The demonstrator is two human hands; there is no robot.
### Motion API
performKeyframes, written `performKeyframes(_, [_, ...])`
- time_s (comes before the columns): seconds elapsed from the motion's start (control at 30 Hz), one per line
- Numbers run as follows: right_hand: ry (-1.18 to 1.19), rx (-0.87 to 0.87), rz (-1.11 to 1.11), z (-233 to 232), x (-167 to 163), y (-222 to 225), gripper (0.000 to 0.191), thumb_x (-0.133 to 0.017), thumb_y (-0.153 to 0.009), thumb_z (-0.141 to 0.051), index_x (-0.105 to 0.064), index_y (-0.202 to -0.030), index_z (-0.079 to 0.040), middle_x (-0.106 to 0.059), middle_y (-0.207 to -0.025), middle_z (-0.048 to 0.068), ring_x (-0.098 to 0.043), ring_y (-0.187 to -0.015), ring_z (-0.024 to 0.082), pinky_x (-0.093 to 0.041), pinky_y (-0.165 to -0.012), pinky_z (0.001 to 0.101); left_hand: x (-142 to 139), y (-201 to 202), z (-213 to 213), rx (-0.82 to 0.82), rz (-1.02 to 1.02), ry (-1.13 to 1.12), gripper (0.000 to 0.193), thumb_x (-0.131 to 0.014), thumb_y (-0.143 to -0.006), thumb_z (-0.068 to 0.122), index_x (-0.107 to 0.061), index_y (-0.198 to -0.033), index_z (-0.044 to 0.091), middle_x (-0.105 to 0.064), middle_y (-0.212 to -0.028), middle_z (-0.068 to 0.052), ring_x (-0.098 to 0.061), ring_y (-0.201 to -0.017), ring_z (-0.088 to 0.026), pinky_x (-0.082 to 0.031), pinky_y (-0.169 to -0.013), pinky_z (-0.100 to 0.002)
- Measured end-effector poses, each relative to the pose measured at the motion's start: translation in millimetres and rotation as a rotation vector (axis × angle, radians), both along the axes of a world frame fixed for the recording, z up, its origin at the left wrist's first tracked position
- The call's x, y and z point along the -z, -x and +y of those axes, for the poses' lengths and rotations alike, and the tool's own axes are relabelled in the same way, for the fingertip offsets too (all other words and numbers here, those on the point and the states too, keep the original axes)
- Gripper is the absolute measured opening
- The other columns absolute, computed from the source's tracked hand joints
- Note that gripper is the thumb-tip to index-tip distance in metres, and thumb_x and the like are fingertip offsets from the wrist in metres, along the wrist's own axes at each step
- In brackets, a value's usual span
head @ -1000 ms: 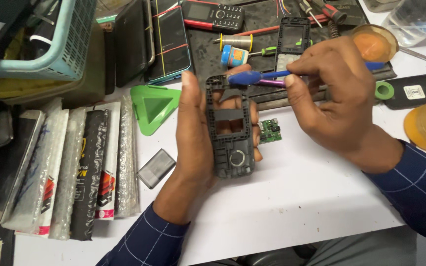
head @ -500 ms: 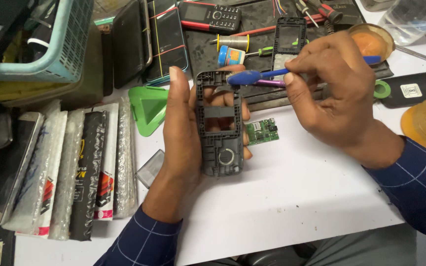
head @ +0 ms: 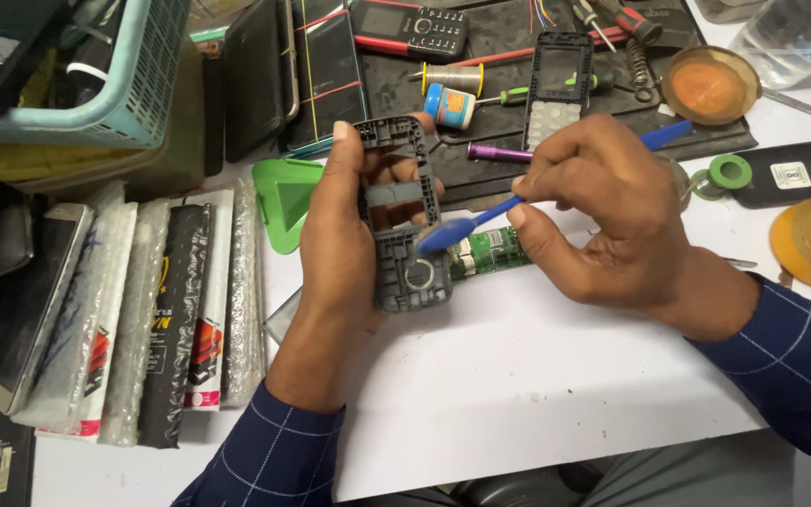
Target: The person cleans a disassembled feature phone housing and a green circuit board with a blue brush, brushes the plastic frame, then uses a soldering iron on the circuit board while holding it steady on the workbench.
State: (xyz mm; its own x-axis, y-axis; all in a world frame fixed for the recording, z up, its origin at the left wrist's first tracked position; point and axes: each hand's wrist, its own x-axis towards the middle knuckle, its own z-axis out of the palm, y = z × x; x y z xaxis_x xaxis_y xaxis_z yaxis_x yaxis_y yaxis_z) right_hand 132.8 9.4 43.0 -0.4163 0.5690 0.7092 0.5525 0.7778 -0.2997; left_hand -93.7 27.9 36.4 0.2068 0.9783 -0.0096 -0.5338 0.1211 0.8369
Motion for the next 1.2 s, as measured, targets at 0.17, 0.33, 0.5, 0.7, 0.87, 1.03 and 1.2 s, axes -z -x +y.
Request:
performKeyframes(0.17, [0.046, -0.141, -0.012, -1.6, -2.6, 1.6, 0.015, -0.076, -0.085, -0.004, -0.065, -0.095, -0.001, -0.062, -0.097, 0.013, -0.063, -0.083, 0.021, -0.051, -0.069, 0.0322, 0.1, 3.7, 1.0, -0.069, -0.03, 0.006, 0.061, -0.032, -0.111, 0.048, -0.064, -0.134, 0.001, -0.059, -0.087, 0.0, -0.062, -0.072, -0.011, -0.062, -0.063, -0.033])
performKeyframes(0.33, [0.026, -0.15, -0.041, 0.1, -2.5, 0.1, 0.017, -0.078, -0.084, -0.006, -0.065, -0.095, -0.002, -0.062, -0.095, 0.012, -0.062, -0.083, 0.023, -0.049, -0.069, 0.035, -3.4, 2.3, -0.1, -0.044, 0.011, -0.007, 0.061, -0.03, -0.109, 0.048, -0.063, -0.133, 0.003, -0.065, -0.086, -0.004, -0.063, -0.068, -0.012, -0.061, -0.06, -0.031])
performKeyframes(0.5, [-0.022, 0.0, -0.021, 3.2, 3.1, -2.6, 0.015, -0.079, -0.092, -0.006, -0.066, -0.1, -0.002, -0.064, -0.103, 0.013, -0.063, -0.081, 0.02, -0.05, -0.064, 0.0298, -4.0, -2.6, -1.8, -0.009, -0.028, -0.014, 0.064, -0.029, -0.113, 0.048, -0.06, -0.141, -0.001, -0.067, -0.088, -0.007, -0.065, -0.073, -0.011, -0.057, -0.065, -0.028])
performKeyframes(0.7, [-0.004, 0.021, -0.023, 4.1, 4.4, -1.5, 0.016, -0.08, -0.094, -0.007, -0.067, -0.102, -0.003, -0.064, -0.104, 0.013, -0.064, -0.081, 0.019, -0.049, -0.061, 0.0282, -2.1, -1.6, -2.5, 0.002, -0.024, -0.049, 0.067, -0.025, -0.111, 0.049, -0.058, -0.14, -0.001, -0.07, -0.086, -0.009, -0.066, -0.071, -0.012, -0.057, -0.066, -0.028])
performKeyframes(0.87, [0.038, -0.104, -0.046, -2.2, 0.7, 6.3, 0.018, -0.08, -0.089, -0.008, -0.066, -0.099, -0.003, -0.062, -0.1, 0.011, -0.061, -0.087, 0.022, -0.048, -0.068, 0.0329, 1.4, 2.3, 0.3, -0.053, -0.028, -0.121, 0.072, -0.026, -0.115, 0.052, -0.061, -0.14, -0.005, -0.068, -0.088, -0.008, -0.062, -0.073, -0.01, -0.053, -0.066, -0.026])
performKeyframes(1.03, [0.053, -0.139, -0.053, -7.2, 3.1, 13.1, 0.017, -0.079, -0.089, -0.01, -0.067, -0.098, -0.002, -0.062, -0.097, 0.01, -0.06, -0.082, 0.021, -0.048, -0.069, 0.0354, 4.9, -1.6, 1.0, -0.006, -0.115, -0.095, 0.074, -0.028, -0.111, 0.055, -0.062, -0.133, -0.006, -0.066, -0.085, -0.008, -0.06, -0.068, -0.013, -0.054, -0.061, -0.03])
performKeyframes(1.2, [0.035, -0.109, -0.057, -4.0, 7.4, 12.1, 0.019, -0.076, -0.093, -0.011, -0.064, -0.105, -0.003, -0.061, -0.098, 0.01, -0.06, -0.085, 0.021, -0.049, -0.07, 0.0347, 4.7, -5.1, -2.2, -0.009, -0.172, 0.026, 0.069, -0.033, -0.104, 0.058, -0.063, -0.113, -0.003, -0.061, -0.084, -0.007, -0.062, -0.072, -0.017, -0.056, -0.064, -0.034])
